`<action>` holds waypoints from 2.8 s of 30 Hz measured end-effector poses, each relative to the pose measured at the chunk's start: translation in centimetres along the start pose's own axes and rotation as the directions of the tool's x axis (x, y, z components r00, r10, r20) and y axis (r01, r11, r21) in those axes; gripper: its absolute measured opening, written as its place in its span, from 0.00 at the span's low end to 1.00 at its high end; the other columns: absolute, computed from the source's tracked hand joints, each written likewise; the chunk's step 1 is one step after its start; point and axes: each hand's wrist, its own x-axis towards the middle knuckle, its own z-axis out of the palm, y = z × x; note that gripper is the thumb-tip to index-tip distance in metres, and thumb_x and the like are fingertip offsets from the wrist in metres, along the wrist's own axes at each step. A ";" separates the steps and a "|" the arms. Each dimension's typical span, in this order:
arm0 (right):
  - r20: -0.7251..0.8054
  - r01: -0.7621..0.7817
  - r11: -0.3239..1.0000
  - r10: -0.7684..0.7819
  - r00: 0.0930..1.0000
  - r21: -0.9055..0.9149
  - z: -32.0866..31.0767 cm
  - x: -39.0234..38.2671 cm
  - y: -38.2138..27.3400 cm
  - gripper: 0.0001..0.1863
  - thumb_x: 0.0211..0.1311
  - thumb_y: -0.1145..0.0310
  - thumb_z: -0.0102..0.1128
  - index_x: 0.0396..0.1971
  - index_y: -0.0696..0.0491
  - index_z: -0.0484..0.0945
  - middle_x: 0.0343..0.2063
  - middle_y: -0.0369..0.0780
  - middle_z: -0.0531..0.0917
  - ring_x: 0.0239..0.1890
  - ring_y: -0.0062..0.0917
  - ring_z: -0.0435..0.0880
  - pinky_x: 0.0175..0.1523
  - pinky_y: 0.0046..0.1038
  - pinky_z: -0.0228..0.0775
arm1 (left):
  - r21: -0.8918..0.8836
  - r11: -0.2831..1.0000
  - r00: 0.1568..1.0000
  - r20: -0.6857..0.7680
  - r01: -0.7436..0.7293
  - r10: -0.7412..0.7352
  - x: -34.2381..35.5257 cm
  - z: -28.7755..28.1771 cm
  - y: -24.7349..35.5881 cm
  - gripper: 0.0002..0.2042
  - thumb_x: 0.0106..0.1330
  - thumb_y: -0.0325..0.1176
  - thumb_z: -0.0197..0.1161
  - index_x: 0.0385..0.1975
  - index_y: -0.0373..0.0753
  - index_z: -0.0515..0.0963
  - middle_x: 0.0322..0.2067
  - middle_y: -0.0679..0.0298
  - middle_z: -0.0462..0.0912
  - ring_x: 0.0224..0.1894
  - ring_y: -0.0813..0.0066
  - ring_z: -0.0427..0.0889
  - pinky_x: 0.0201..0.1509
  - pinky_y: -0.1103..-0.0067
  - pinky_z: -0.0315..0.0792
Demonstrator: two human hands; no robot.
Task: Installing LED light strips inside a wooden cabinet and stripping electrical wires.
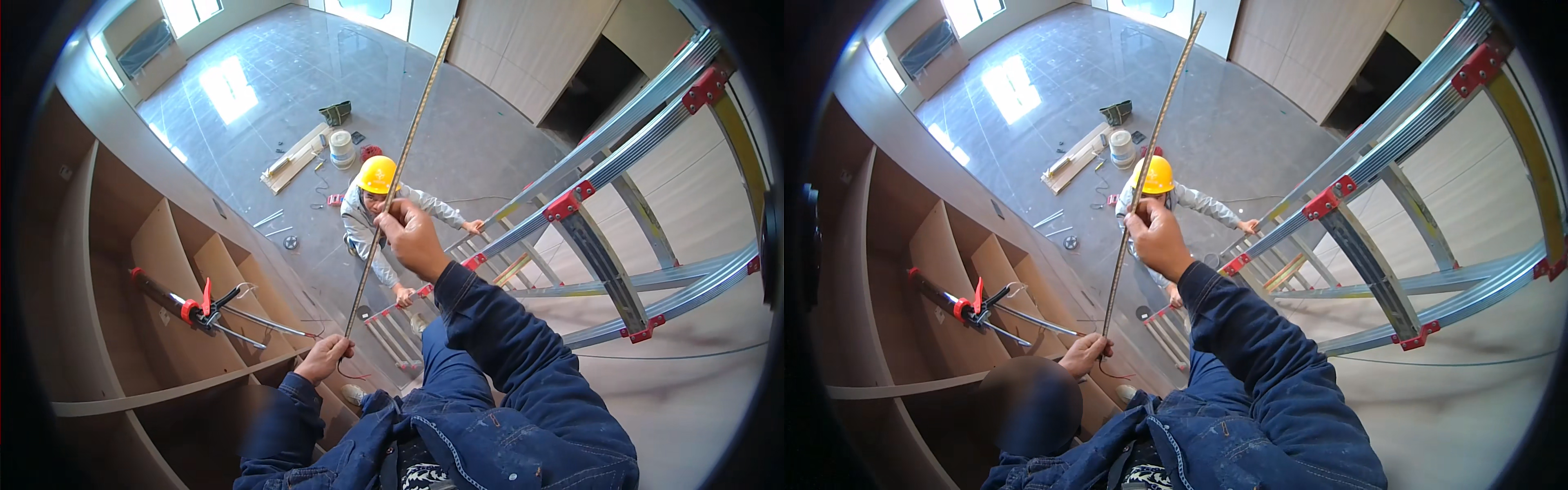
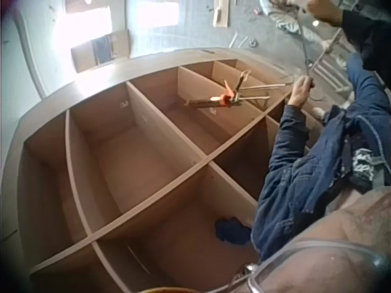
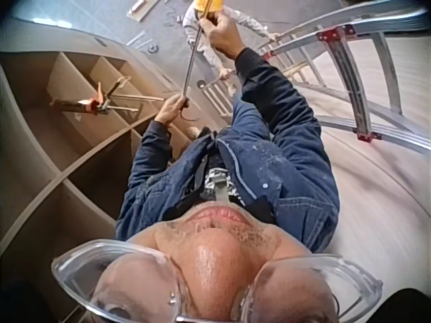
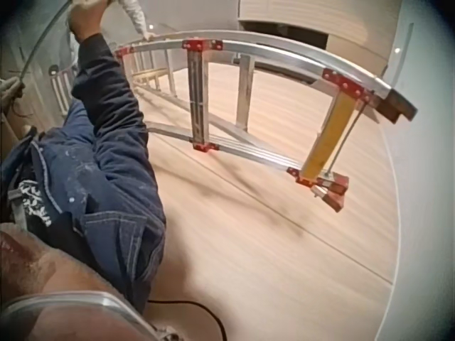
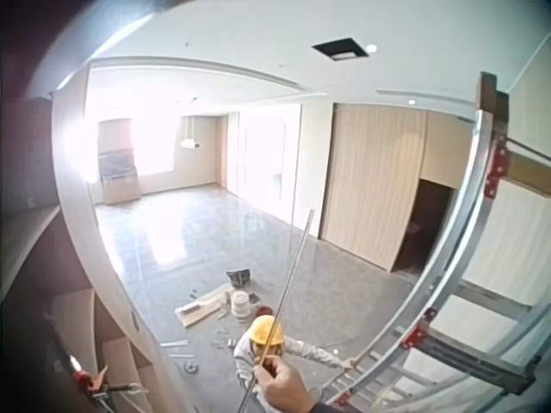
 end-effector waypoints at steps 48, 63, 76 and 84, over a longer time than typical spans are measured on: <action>0.553 0.313 0.934 -0.172 0.815 -0.171 2.9 -10.9 3.9 0.09 0.65 0.79 0.63 0.44 0.57 0.83 0.34 0.39 0.85 0.30 0.24 0.78 0.36 0.23 0.69 | 0.116 0.990 0.983 -0.155 -0.085 0.102 0.4 2.6 -6.0 0.09 0.75 0.36 0.60 0.41 0.38 0.83 0.35 0.67 0.84 0.37 0.75 0.78 0.44 0.81 0.72; 0.598 -0.056 0.988 0.130 0.791 -0.141 4.2 -9.0 4.1 0.10 0.74 0.77 0.53 0.50 0.61 0.80 0.35 0.42 0.85 0.33 0.24 0.84 0.42 0.22 0.78 | 0.162 0.952 0.911 -0.284 -0.261 0.299 -1.6 4.6 2.8 0.14 0.76 0.43 0.60 0.36 0.37 0.79 0.26 0.64 0.77 0.27 0.71 0.72 0.33 0.74 0.69; 0.603 -0.264 0.961 0.257 0.756 -0.078 6.1 -5.9 5.3 0.09 0.73 0.74 0.57 0.46 0.61 0.80 0.33 0.41 0.85 0.30 0.20 0.80 0.38 0.18 0.73 | 0.111 0.946 0.795 -0.518 -0.303 0.316 -2.8 3.5 3.9 0.19 0.78 0.49 0.57 0.32 0.38 0.76 0.22 0.65 0.75 0.23 0.73 0.69 0.27 0.75 0.65; 0.751 0.080 0.761 0.610 0.251 -0.644 0.4 -10.7 12.4 0.10 0.65 0.71 0.64 0.43 0.60 0.82 0.30 0.40 0.85 0.29 0.24 0.80 0.35 0.23 0.73 | -0.005 0.983 0.822 -0.549 -0.185 0.152 -3.3 4.3 0.1 0.16 0.78 0.44 0.58 0.32 0.38 0.77 0.23 0.70 0.70 0.25 0.79 0.65 0.30 0.80 0.63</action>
